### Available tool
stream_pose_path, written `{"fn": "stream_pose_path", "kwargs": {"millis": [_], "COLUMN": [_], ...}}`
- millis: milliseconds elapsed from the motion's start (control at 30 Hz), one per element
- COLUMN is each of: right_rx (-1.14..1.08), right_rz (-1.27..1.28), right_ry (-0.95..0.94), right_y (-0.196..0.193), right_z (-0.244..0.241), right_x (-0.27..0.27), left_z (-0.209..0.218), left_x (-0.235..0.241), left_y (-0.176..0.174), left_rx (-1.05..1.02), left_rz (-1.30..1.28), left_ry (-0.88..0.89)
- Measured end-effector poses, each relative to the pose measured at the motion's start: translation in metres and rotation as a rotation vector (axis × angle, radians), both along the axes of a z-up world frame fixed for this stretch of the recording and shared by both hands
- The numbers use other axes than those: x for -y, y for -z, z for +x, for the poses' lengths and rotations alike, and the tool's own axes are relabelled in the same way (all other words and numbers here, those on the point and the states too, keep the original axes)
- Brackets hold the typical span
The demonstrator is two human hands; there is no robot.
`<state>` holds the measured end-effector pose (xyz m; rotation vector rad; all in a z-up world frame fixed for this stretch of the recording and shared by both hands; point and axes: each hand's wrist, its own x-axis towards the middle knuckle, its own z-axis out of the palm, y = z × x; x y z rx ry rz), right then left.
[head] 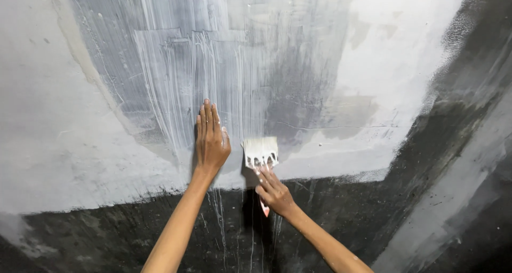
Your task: The person dips a brush into a tray containing paint and applies the paint onto the walls with the brush.
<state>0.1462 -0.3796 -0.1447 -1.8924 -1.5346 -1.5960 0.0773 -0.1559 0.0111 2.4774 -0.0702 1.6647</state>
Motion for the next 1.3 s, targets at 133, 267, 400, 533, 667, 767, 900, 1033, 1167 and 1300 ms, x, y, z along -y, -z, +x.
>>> {"fn": "stream_pose_path", "kwargs": {"millis": [133, 267, 400, 533, 667, 767, 900, 1033, 1167, 1300], "right_rx": [-0.076, 0.160, 0.090, -0.004, -0.029, -0.066, 0.044, 0.203, 0.164, 0.092], "right_rz": [-0.026, 0.163, 0.134, 0.161, 0.094, -0.007, 0.047, 0.155, 0.203, 0.237], "right_ry": [-0.076, -0.081, -0.068, -0.075, -0.072, -0.064, -0.052, -0.059, -0.012, -0.072], "right_y": [-0.019, -0.123, -0.213, -0.145, -0.037, -0.010, -0.042, -0.186, -0.271, -0.200], "right_z": [-0.005, 0.026, 0.030, 0.016, -0.004, -0.016, 0.006, 0.030, 0.030, 0.050], "right_x": [0.014, 0.006, -0.001, -0.005, 0.014, 0.032, 0.045, 0.016, -0.007, -0.015], "left_z": [-0.007, -0.011, -0.019, -0.017, -0.018, -0.021, -0.011, -0.009, -0.005, 0.000], "left_x": [0.012, 0.027, 0.041, 0.034, 0.033, 0.029, 0.031, 0.041, 0.045, 0.045], "left_y": [0.001, 0.002, -0.002, 0.011, 0.016, 0.013, 0.016, 0.008, -0.007, -0.015], "left_rx": [-0.036, -0.044, -0.055, -0.059, -0.075, -0.072, -0.053, -0.060, -0.027, -0.006], "left_rz": [-0.037, -0.049, -0.068, -0.027, -0.046, -0.042, -0.029, -0.057, -0.069, -0.066], "left_ry": [-0.005, -0.020, 0.016, -0.011, 0.041, 0.053, 0.083, 0.102, 0.095, 0.086]}}
